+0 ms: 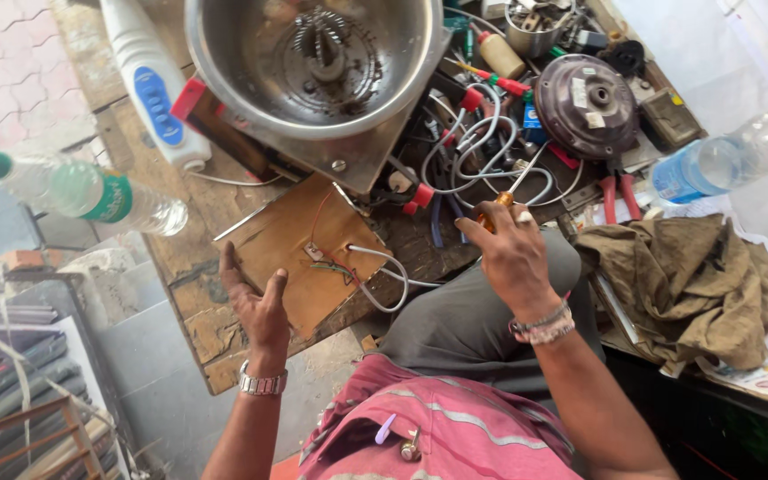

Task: The person strips the insulation from the ends of a grey power cord and connects the exposed wires to terminals on a small wooden board. They use a screwdriver to tighten the terminal screws and secure the connections.

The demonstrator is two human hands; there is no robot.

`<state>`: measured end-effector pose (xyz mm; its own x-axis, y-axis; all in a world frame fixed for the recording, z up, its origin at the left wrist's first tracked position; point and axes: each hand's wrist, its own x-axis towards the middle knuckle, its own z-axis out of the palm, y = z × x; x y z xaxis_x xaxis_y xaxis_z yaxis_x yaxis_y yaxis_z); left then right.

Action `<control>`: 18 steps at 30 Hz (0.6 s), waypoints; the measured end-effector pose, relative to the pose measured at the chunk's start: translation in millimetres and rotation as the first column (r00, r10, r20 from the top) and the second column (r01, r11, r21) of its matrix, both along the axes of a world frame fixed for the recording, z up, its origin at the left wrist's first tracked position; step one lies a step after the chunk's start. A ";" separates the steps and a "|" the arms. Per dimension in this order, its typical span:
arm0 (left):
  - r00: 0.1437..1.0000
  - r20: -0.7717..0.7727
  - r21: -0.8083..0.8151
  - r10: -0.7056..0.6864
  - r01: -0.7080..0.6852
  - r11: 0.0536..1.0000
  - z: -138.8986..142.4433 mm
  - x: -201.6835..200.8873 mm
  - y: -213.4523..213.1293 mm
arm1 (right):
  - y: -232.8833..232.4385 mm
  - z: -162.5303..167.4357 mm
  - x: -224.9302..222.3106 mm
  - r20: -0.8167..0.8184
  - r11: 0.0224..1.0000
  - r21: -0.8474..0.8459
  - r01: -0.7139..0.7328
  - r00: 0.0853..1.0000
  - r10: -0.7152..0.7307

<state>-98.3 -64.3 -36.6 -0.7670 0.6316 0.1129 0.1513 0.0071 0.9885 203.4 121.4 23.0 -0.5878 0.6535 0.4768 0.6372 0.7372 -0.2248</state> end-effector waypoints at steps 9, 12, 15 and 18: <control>0.963 0.268 0.103 0.026 -0.055 0.993 -15.9 -11.1 -7.1 | 9.1 -17.4 -15.1 0.097 0.930 -0.358 -0.083 0.987 0.126; 0.997 0.035 -0.087 0.065 -0.062 0.994 -24.7 -15.8 -8.8 | -28.6 36.3 -1.8 -0.275 0.824 -0.282 -0.491 0.864 0.421; 0.985 0.069 -0.392 0.156 -0.117 0.913 -29.8 -16.8 -10.8 | -67.5 95.7 12.4 -0.582 0.439 -0.131 -0.889 0.427 0.692; 0.979 -0.200 -0.463 0.034 -0.125 0.878 -29.9 -17.4 -13.8 | -89.7 132.3 18.1 -0.693 0.191 0.007 -0.982 0.133 0.708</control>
